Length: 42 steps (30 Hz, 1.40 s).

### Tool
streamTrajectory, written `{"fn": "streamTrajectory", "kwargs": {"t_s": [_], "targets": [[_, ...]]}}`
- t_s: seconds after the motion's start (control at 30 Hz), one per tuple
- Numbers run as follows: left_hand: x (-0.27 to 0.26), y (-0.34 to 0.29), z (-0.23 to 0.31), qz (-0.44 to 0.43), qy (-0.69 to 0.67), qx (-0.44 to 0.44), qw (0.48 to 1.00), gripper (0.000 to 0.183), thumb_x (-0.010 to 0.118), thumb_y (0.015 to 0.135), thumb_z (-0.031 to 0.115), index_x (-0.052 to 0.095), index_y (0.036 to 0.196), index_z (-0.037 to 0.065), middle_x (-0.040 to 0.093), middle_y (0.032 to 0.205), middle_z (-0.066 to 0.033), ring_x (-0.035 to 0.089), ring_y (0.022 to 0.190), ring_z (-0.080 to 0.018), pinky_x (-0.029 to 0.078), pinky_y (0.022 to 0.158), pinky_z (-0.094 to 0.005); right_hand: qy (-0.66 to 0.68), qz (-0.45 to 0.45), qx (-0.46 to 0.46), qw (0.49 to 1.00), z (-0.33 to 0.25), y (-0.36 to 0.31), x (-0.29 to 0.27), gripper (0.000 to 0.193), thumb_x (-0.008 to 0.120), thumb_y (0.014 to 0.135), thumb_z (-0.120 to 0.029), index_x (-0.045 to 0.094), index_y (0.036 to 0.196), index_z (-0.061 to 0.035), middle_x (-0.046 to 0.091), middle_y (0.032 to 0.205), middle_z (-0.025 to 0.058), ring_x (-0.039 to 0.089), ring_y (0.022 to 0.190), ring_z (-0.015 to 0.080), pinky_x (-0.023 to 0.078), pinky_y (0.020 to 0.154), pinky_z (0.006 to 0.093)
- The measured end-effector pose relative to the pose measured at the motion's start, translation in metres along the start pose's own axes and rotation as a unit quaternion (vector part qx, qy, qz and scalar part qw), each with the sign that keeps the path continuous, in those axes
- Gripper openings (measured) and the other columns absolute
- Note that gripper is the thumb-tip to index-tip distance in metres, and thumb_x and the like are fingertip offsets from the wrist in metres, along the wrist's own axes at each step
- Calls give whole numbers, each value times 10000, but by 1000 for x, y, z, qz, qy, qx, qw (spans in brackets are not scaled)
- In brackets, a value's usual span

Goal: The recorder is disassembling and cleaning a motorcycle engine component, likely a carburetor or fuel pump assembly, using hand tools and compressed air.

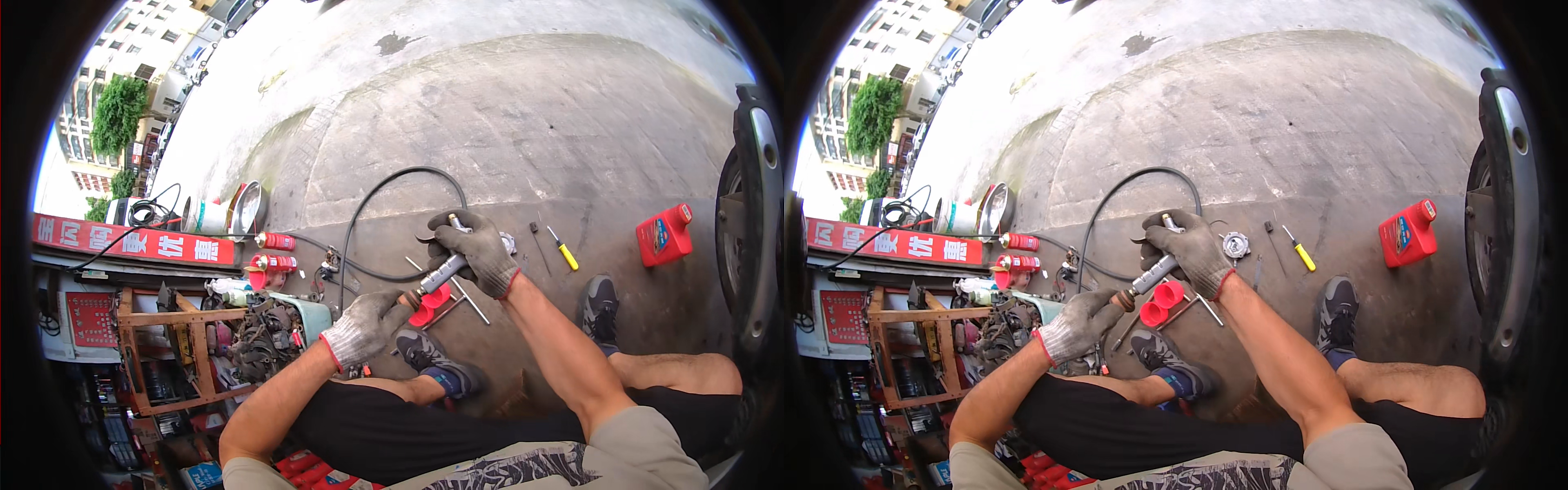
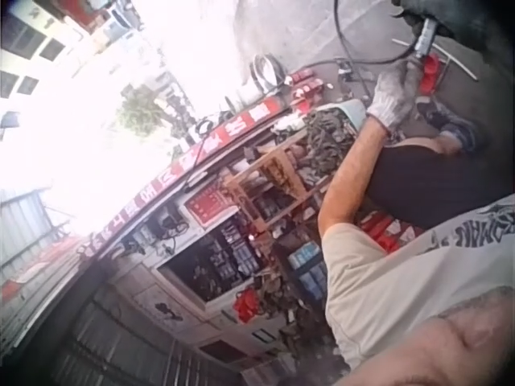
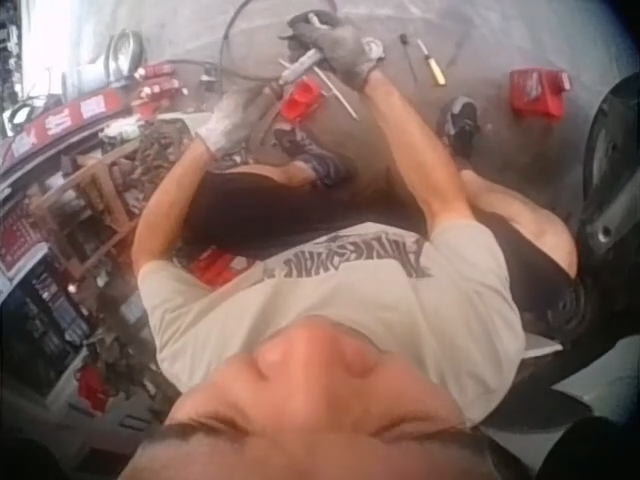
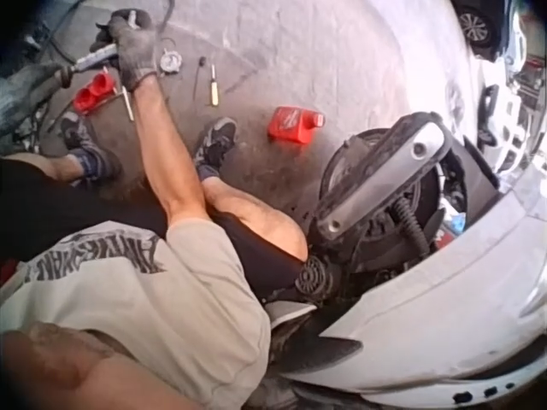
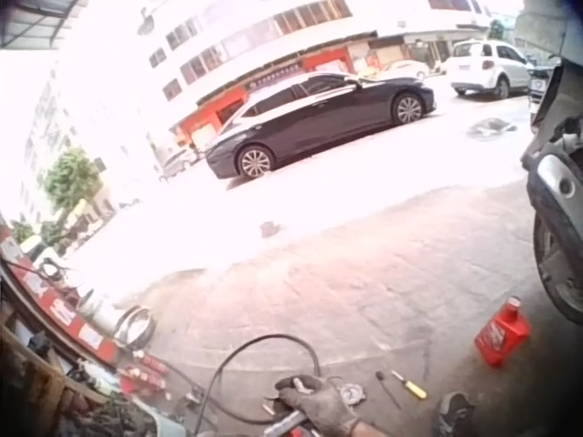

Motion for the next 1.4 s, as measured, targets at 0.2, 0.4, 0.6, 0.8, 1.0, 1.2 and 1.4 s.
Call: {"fn": "streamTrajectory", "kwargs": {"t_s": [0.2,0.4,0.6,0.8,1.0,1.2,1.4], "targets": [[2,11,-13,-34,-170,-23,985,408,558,1025,355,626,1198,-7,457,682,65,387,584,-36,309,506,-241,-33,-8,-6,999,-18,5,13,269,665,918,-84,610,1140,57,686,874,128,707,699,203,622,627,349],[1,22,-23,-18,-181,37,983,471,546,1025,428,634,1176,-9,420,658,69,349,535,-37,272,473,-244,-31,-13,-12,999,-15,14,13,273,668,926,-97,613,1160,32,684,885,126,708,688,201,612,611,330],[-18,29,-15,-6,-232,9,973,479,550,1024,471,632,1170,22,408,662,72,332,519,-34,251,464,-235,87,-67,-48,993,-28,3,26,313,668,945,-143,597,1221,-13,701,952,122,714,870,201,587,722,332],[-44,17,20,109,85,147,979,540,621,934,242,517,1433,64,684,1146,-169,666,1053,-239,509,966,-353,117,-73,-123,983,-10,18,9,229,588,1018,-249,596,1138,-54,666,965,109,661,999,277,533,771,419],[-10,48,-107,15,22,41,999,353,579,954,258,674,1215,40,719,962,-143,692,941,-199,529,865,-336,221,39,-125,966,-10,19,-69,207,571,1037,-310,614,1129,-129,598,763,-39,588,646,121,567,876,515],[89,141,-179,84,125,-117,982,630,547,922,499,580,1345,33,656,1250,-262,618,1205,-393,477,1035,-446,182,146,-120,965,50,-25,-130,250,594,1022,-322,623,1172,-125,662,831,11,652,682,148,611,749,425],[140,165,-167,84,91,-141,982,572,616,880,464,658,1237,19,664,1219,-277,648,1155,-403,518,990,-474,182,305,-106,929,98,-70,-171,203,602,1019,-274,647,1060,-80,698,871,62,678,689,202,615,680,451]]}}
Point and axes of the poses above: each hand's wrist, its own y-axis towards the middle knuckle, its own x-axis out of the palm, z = x × y, the point moved 4 cm from there along y, towards the middle knuckle
